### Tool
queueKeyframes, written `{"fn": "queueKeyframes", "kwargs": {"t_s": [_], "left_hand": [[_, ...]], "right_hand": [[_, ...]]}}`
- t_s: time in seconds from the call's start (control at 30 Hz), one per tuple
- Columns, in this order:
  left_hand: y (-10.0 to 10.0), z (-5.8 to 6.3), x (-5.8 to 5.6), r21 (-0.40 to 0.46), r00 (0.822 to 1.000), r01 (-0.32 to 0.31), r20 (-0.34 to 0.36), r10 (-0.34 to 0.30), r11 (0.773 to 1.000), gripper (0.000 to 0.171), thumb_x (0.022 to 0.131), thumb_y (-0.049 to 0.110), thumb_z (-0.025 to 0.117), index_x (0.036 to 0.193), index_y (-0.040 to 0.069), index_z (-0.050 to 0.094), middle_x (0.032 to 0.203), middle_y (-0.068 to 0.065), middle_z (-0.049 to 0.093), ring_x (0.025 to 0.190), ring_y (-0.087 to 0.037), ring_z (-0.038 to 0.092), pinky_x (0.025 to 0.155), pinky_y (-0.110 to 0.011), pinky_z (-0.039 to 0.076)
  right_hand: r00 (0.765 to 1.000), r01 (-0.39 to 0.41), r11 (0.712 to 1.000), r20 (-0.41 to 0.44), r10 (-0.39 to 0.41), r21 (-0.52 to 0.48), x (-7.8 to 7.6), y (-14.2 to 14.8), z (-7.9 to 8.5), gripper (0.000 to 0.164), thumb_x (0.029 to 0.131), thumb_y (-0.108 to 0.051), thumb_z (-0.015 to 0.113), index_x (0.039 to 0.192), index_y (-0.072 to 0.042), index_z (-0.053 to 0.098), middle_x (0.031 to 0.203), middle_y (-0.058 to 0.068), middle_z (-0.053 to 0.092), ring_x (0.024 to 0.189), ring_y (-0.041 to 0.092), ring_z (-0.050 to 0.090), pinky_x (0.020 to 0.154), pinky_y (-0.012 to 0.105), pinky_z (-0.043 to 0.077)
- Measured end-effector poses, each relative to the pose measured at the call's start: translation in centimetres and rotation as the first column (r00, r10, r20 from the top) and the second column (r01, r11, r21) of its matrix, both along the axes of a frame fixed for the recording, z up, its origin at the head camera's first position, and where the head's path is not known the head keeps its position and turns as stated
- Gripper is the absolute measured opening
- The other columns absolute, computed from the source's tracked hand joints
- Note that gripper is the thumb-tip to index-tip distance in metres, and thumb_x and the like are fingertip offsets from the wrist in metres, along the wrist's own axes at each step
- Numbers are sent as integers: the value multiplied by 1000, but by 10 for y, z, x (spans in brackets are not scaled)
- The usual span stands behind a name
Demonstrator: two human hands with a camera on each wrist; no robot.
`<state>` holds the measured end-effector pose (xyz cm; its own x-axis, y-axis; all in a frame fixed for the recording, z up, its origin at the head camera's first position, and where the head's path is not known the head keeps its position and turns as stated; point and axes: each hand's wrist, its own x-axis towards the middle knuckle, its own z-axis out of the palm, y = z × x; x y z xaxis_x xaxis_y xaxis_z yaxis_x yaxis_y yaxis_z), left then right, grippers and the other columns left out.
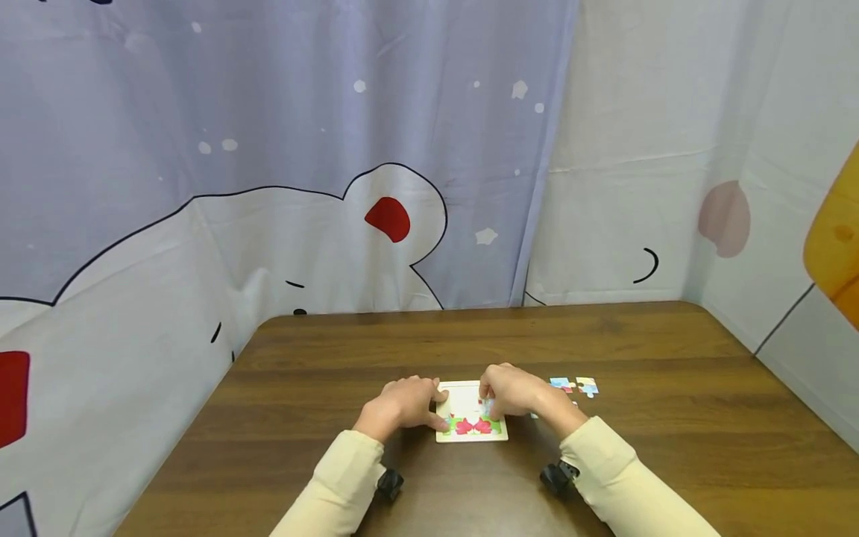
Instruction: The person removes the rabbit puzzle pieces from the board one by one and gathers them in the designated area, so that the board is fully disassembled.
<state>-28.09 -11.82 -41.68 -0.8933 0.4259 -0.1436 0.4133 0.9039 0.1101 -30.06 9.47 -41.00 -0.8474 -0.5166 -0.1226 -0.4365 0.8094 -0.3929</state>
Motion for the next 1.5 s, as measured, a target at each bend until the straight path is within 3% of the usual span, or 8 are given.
{"fn": "queueKeyframes", "kwargs": {"t_s": [0.3, 0.53, 0.9, 1.03, 1.17, 1.4, 1.5], "left_hand": [[0, 0, -1, 11, 1000, 0, 3, 0, 1000, 61, 81, 49, 79, 135, 24, 66, 146, -7, 54, 126, -31, 55, 92, -51, 49], [-1, -1, 0, 26, 1000, -7, 11, 7, 1000, 61, 81, 48, 79, 135, 24, 66, 147, -7, 54, 128, -32, 54, 91, -53, 49], [-1, -1, -1, 28, 1000, -7, 16, 6, 1000, 62, 81, 48, 79, 136, 24, 66, 148, -8, 52, 129, -32, 53, 93, -53, 48], [-1, -1, -1, 25, 1000, -5, 18, 4, 1000, 62, 81, 49, 79, 136, 24, 65, 148, -7, 52, 130, -32, 52, 94, -53, 48], [1, -2, 0, 31, 1000, -2, 29, 1, 1000, 62, 82, 48, 79, 137, 23, 65, 148, -7, 51, 131, -33, 51, 95, -54, 47], [1, 0, 0, 45, 999, -4, 39, 2, 999, 62, 82, 47, 79, 137, 22, 64, 149, -9, 50, 131, -35, 51, 95, -54, 47], [0, 0, -1, 52, 999, -7, 41, 5, 999, 62, 82, 47, 79, 137, 22, 65, 149, -9, 51, 131, -36, 51, 96, -54, 46]], "right_hand": [[999, -15, 1000, -34, 15, 8, -4, -1, -2, 22, 75, -2, 84, 80, -13, 65, 79, 0, 56, 75, 17, 50, 67, 35, 45], [999, -25, 1000, -41, 25, 15, -3, 1, -3, 25, 77, -7, 85, 75, -14, 61, 75, -3, 55, 76, 17, 49, 66, 34, 42], [998, -18, 1000, -59, 17, -18, -1, 4, 3, 22, 77, -6, 82, 78, -12, 61, 74, -3, 57, 68, 14, 52, 60, 31, 44], [1000, -26, 996, -14, 25, -85, -1, 11, 9, 18, 80, -2, 78, 82, -9, 61, 65, 0, 62, 58, 16, 61, 55, 28, 45], [999, -19, 985, 32, 24, -173, 0, 38, 18, 14, 82, 2, 74, 82, -6, 63, 61, 3, 65, 55, 24, 67, 48, 27, 48], [1000, -10, 979, 5, 11, -203, -3, 127, 30, 15, 76, -2, 82, 69, -9, 71, 65, -5, 63, 58, 9, 52, 52, 25, 44], [1000, 16, 980, 14, -14, -199, -4, 160, 31, 12, 79, -5, 82, 71, -7, 74, 65, -6, 61, 59, 9, 48, 52, 24, 41]]}}
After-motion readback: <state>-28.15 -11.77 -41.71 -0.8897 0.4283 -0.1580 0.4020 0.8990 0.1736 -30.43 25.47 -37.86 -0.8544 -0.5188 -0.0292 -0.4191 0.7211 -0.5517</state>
